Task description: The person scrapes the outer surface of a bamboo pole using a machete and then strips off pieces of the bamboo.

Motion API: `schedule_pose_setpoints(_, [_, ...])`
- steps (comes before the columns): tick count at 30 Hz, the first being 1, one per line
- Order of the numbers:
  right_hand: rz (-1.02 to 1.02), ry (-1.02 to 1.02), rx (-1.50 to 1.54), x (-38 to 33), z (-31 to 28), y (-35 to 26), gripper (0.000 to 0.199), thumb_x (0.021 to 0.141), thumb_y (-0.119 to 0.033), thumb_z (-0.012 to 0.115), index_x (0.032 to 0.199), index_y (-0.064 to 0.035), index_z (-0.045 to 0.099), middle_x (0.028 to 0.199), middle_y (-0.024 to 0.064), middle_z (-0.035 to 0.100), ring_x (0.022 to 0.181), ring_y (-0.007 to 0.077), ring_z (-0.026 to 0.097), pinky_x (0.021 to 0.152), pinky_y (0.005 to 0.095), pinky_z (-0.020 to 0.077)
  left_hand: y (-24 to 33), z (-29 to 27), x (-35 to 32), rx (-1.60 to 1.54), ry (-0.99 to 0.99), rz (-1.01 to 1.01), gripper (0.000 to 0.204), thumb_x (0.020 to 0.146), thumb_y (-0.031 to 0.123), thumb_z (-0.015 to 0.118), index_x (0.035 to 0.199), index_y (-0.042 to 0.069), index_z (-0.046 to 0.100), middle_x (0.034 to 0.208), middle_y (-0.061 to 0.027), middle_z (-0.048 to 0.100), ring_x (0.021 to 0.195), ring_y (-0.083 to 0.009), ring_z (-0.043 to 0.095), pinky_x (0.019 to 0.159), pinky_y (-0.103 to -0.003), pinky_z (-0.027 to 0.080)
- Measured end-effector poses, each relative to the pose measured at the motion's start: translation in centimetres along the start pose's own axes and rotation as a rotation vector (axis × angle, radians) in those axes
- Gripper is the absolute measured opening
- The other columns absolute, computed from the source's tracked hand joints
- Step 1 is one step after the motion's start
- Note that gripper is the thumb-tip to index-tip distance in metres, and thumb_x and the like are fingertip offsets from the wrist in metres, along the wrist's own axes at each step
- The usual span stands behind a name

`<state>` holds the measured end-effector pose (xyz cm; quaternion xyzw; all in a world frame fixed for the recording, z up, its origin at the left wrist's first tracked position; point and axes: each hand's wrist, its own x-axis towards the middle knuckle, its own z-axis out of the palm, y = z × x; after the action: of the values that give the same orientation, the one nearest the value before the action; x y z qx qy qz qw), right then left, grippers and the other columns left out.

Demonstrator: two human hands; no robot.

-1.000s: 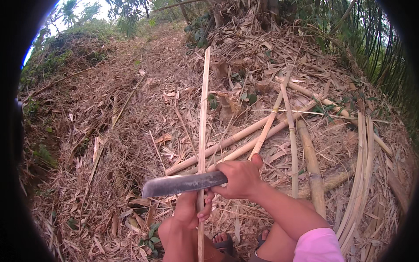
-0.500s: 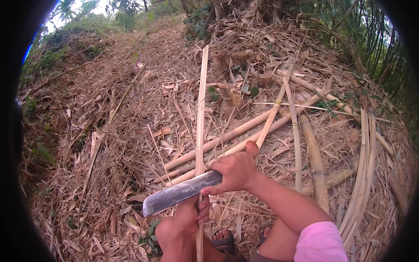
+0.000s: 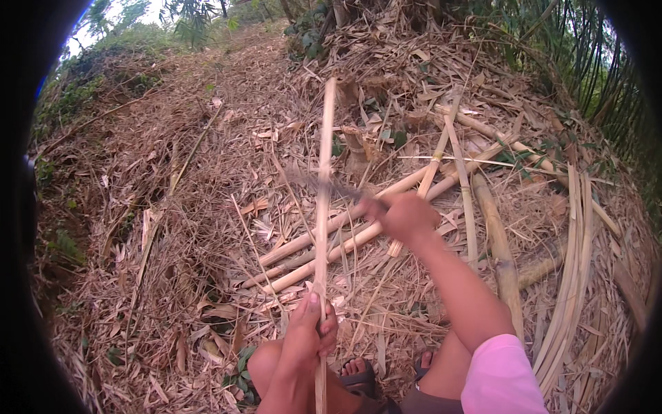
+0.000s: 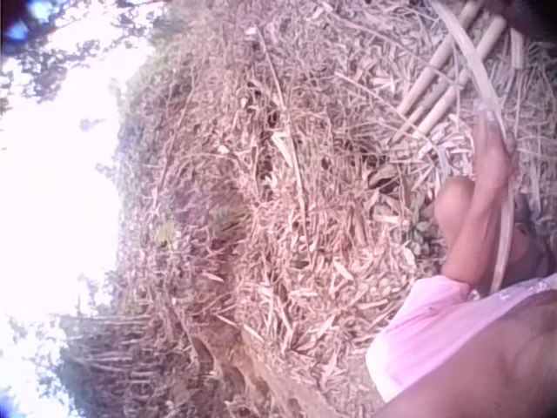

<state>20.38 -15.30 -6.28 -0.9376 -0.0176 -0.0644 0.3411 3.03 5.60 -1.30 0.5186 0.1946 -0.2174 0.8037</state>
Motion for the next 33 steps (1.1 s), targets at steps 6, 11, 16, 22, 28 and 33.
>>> schedule_pose_setpoints(6, [-0.3, 0.115, -0.088, -3.2, -0.1, -1.3, 0.072, 0.084, -0.075, 0.047, 0.061, -0.0088, 0.064, 0.052, 0.0103, 0.057, 0.048, 0.0287, 0.06, 0.049, 0.0406, 0.0443, -0.5, -0.6, -0.1, -0.041, -0.024, -0.054, 0.031, 0.106, 0.037, 0.036, 0.094, 0.009, 0.045, 0.062, -0.0007, 0.041, 0.039, -0.0079, 0.03, 0.034, -0.024, 0.026])
schedule_pose_setpoints(11, [-0.615, 0.175, -0.227, -4.5, -0.7, -4.0, 0.065, 0.083, -0.072, 0.053, 0.062, -0.011, 0.065, 0.053, 0.0074, 0.058, 0.048, 0.027, 0.06, 0.05, 0.0399, 0.0448, -0.6, 0.1, -0.2, 0.128, 0.045, -0.02, 0.032, 0.106, 0.036, 0.034, 0.094, 0.008, 0.044, 0.063, -0.0007, 0.041, 0.038, -0.0077, 0.029, 0.034, -0.024, 0.027])
schedule_pose_setpoints(16, [0.091, -0.051, -0.029, 3.2, -3.6, 4.4, 0.09, 0.078, -0.088, 0.034, 0.083, -0.007, 0.073, 0.07, 0.0123, 0.068, 0.07, 0.0275, 0.068, 0.064, 0.0449, 0.0515, -2.2, 1.0, -1.6, 0.193, -0.049, -0.096, 0.033, 0.106, 0.036, 0.034, 0.094, 0.008, 0.044, 0.063, -0.0009, 0.041, 0.038, -0.0085, 0.03, 0.034, -0.025, 0.028])
schedule_pose_setpoints(22, [-0.321, -0.081, -0.256, 0.3, -0.6, 0.7, 0.092, 0.077, -0.091, 0.028, 0.088, -0.0111, 0.074, 0.071, 0.0134, 0.067, 0.075, 0.0323, 0.069, 0.072, 0.0453, 0.053, -1.8, -0.9, -1.0, 0.156, 0.032, -0.079, 0.032, 0.106, 0.036, 0.034, 0.095, 0.008, 0.044, 0.063, -0.0014, 0.041, 0.038, -0.0091, 0.03, 0.034, -0.025, 0.027])
schedule_pose_setpoints(28, [0.225, 0.251, 0.064, 4.6, -2.0, 8.2, 0.085, 0.083, -0.083, 0.034, 0.075, -0.008, 0.072, 0.066, 0.0143, 0.066, 0.072, 0.0353, 0.068, 0.069, 0.0468, 0.0515, -1.3, 0.0, -4.1, 0.171, -0.074, -0.352, 0.032, 0.107, 0.035, 0.033, 0.095, 0.008, 0.045, 0.066, -0.0009, 0.041, 0.043, -0.0094, 0.033, 0.037, -0.024, 0.029])
schedule_pose_setpoints(33, [-0.053, 0.164, 0.091, 2.6, -0.3, 3.3, 0.078, 0.087, -0.078, 0.036, 0.077, -0.0088, 0.071, 0.067, 0.0138, 0.066, 0.07, 0.0361, 0.067, 0.064, 0.0466, 0.0516, -4.2, -2.2, -3.4, 0.167, -0.004, -0.08, 0.027, 0.106, 0.037, 0.036, 0.097, 0.014, 0.047, 0.06, 0.0013, 0.039, 0.04, -0.0086, 0.032, 0.035, -0.023, 0.027])
